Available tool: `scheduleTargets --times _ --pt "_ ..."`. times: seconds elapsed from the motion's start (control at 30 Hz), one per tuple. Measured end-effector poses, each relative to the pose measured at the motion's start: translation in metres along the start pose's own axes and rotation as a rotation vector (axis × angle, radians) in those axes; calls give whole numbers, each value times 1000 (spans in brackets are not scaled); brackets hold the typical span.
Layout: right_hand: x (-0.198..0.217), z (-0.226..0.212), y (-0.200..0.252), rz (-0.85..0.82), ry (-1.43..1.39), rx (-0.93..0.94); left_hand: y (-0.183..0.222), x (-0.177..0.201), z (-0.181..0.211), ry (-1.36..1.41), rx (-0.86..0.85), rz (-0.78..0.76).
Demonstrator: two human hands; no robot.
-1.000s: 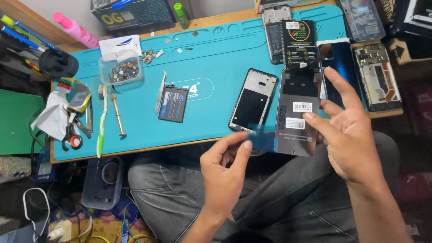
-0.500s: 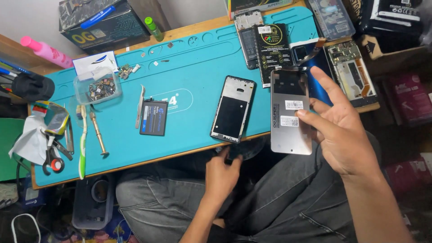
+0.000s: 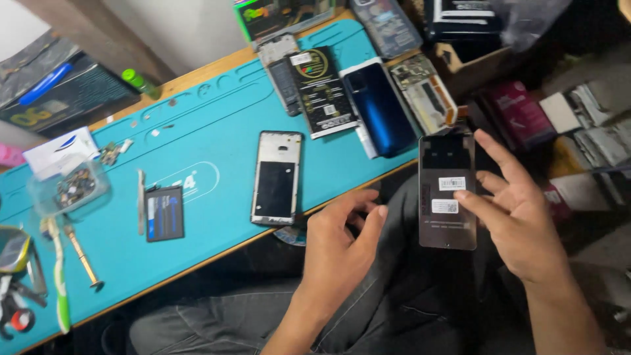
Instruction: Repairing a mobile phone by inspecting and assembling the screen, battery, and internal chassis on a specialized repair mat.
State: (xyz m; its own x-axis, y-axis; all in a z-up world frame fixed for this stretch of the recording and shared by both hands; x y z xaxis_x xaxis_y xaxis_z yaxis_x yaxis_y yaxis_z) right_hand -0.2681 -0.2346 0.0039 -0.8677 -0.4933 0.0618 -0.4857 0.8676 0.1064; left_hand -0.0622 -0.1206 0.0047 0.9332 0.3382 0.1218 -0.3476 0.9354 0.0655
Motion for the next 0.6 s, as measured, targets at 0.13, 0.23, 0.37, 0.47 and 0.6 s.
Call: scheduleTargets --times 0.13,0.23,0.37,0.47,0.6 --pt "28 15 23 75 -1 -31 -32 -55 20 -155 -187 -80" --pt "40 23 32 108 36 -35 -43 -88 22 -244 -312 -166" --pt "44 23 34 144 33 -21 -56 -110 14 -273 -288 -202" --pt "50 25 34 181 65 -110 -60 -115 14 -257 -317 -206" --pt "60 26 32 174 392 -102 -64 -118 13 -286 -278 -227"
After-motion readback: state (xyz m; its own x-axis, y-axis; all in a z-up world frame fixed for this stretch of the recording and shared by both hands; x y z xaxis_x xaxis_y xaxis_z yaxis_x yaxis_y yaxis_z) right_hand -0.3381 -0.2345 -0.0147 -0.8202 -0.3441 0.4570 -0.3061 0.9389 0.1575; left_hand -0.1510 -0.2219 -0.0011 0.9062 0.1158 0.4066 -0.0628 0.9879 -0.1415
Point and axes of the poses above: each hand's wrist, its own y-axis away from the middle knuckle, its own x-axis out of the back of the hand, z = x × y, the point moved 4 cm from there along -y, towards the middle knuckle, and after that the axes turned 6 degrees about -z, right-handed, at the moved point
